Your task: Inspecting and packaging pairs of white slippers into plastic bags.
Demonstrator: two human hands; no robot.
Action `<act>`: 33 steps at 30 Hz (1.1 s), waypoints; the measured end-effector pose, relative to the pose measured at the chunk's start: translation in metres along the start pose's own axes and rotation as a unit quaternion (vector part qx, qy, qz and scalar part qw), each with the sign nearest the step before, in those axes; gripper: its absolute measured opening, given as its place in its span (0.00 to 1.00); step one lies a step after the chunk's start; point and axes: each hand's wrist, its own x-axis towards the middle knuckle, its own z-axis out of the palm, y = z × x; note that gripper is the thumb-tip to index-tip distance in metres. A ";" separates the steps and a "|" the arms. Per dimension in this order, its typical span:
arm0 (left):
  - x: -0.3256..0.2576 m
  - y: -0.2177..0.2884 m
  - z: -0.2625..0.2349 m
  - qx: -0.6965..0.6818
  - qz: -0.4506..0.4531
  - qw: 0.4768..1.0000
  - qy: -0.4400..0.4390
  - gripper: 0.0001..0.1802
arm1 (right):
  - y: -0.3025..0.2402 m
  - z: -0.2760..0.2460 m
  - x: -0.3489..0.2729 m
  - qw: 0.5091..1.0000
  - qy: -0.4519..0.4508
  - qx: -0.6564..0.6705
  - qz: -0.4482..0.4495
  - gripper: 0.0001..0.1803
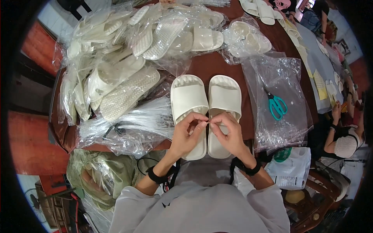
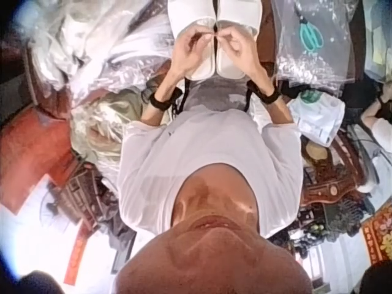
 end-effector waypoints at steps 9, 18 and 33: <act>-0.003 -0.016 0.001 -0.109 -0.015 0.994 0.012 0.07 | -0.003 0.013 -0.009 0.994 0.042 0.073 0.068 0.06; -0.001 -0.017 -0.004 -0.086 -0.029 0.996 0.013 0.03 | -0.011 0.015 -0.010 0.998 0.052 0.010 0.026 0.08; 0.007 -0.010 -0.008 -0.033 -0.117 0.993 -0.003 0.05 | -0.005 0.006 -0.006 0.991 0.031 -0.122 -0.043 0.09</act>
